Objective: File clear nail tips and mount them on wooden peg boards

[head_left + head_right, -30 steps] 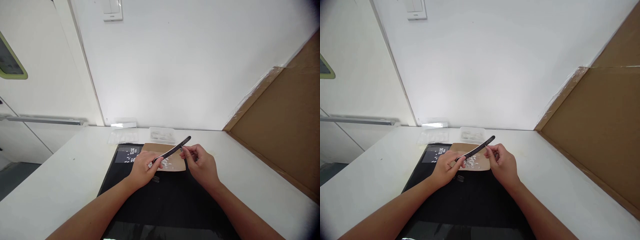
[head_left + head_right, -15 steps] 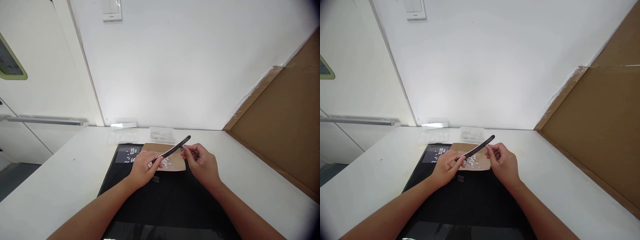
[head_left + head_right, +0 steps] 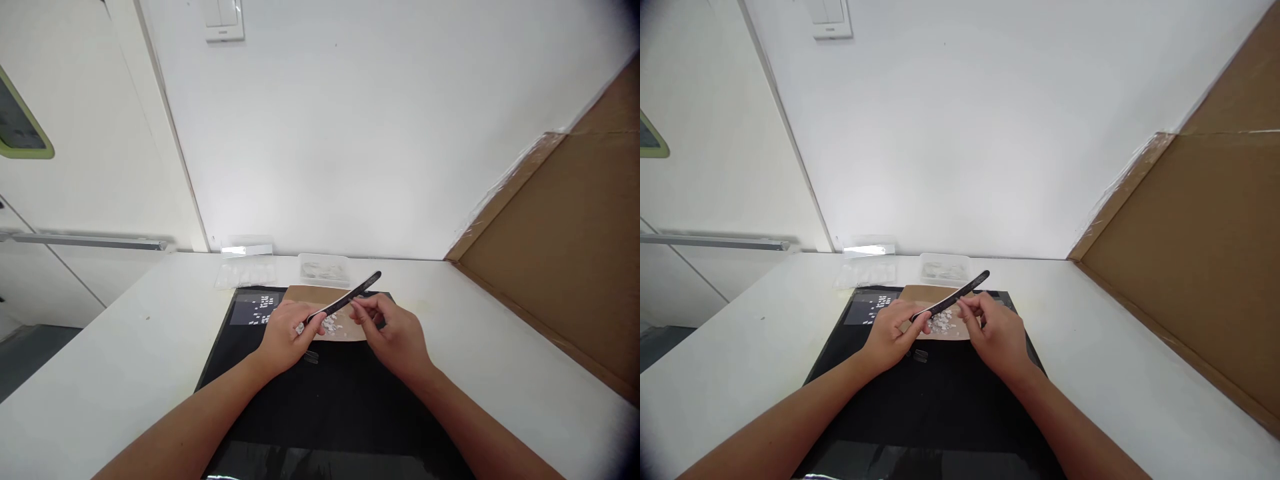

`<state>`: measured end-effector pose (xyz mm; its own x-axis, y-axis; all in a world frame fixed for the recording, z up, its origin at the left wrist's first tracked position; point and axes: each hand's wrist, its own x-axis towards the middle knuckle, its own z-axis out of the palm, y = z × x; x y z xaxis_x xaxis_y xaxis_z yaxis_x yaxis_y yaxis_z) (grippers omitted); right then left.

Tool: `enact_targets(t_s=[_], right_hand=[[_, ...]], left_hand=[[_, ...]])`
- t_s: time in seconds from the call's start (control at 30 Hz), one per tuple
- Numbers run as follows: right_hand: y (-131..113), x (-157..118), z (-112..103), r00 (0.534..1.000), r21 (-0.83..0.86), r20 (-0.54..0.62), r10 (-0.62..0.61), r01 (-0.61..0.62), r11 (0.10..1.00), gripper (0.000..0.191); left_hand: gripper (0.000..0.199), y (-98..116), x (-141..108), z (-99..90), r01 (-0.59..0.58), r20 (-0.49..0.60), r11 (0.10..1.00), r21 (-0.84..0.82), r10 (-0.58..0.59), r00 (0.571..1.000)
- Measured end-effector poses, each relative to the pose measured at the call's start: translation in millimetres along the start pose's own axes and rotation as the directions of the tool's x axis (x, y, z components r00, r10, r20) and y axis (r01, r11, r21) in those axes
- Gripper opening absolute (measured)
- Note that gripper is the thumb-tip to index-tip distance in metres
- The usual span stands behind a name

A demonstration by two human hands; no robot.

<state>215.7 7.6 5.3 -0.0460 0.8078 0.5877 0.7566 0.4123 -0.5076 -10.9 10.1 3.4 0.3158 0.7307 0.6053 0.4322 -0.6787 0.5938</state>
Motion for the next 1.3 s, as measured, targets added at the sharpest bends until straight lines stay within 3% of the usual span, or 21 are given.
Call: enact_targets(t_s=[0.1, 0.23, 0.33, 0.43, 0.53, 0.73, 0.83, 0.97, 1.17, 1.3], right_hand=[[7.5, 7.6, -7.3, 0.989, 0.003, -0.086, 0.116, -0.117, 0.993, 0.029], [12.3, 11.3, -10.9, 0.980, 0.025, -0.139, 0.141, -0.139, 0.990, 0.032], [7.9, 5.9, -5.3, 0.994, 0.026, -0.066, 0.083, -0.081, 0.996, 0.031], [0.1, -2.8, 3.2, 0.997, 0.039, 0.044, -0.057, 0.055, 0.998, 0.028], [-5.1, -7.0, 6.9, 0.991, 0.048, 0.077, -0.107, 0.104, 0.993, 0.028], [5.8, 5.9, -5.2, 0.990, 0.014, -0.075, 0.122, -0.121, 0.993, 0.030], [13.2, 11.7, -9.7, 0.979, 0.037, -0.113, 0.169, -0.166, 0.985, 0.032], [9.8, 7.5, -5.2, 0.991, 0.044, -0.065, 0.120, -0.118, 0.992, 0.032], [-5.9, -7.7, 7.9, 0.993, 0.059, 0.087, -0.086, 0.081, 0.995, 0.027], [-2.0, -4.0, 5.0, 1.000, 0.023, 0.029, -0.003, 0.002, 1.000, 0.026]], left_hand=[[0.032, -0.6, -0.6, 0.0, 0.001, 0.008, 1.000, 0.010, -0.001, 1.000], [0.032, -0.9, -0.7, 0.0, 0.002, 0.007, 1.000, 0.014, -0.002, 1.000], [0.031, -0.7, -0.3, 0.0, -0.004, 0.005, 1.000, 0.011, 0.004, 1.000], [0.027, -0.5, 0.4, 0.0, -0.011, -0.003, 1.000, 0.003, 0.011, 1.000], [0.028, -0.2, 0.8, 0.0, -0.013, -0.007, 1.000, 0.006, 0.014, 1.000], [0.028, -0.1, 0.3, 0.1, -0.015, -0.005, 1.000, -0.001, 0.015, 1.000], [0.029, -0.5, 0.2, 0.6, -0.009, 0.000, 1.000, -0.002, 0.009, 1.000], [0.031, -1.2, 0.1, 1.4, -0.005, 0.002, 1.000, 0.002, 0.005, 1.000], [0.027, -3.2, 0.2, 2.0, -0.026, -0.010, 1.000, -0.002, 0.026, 1.000], [0.029, -3.9, -0.1, 2.2, -0.029, -0.012, 1.000, 0.002, 0.029, 1.000]])
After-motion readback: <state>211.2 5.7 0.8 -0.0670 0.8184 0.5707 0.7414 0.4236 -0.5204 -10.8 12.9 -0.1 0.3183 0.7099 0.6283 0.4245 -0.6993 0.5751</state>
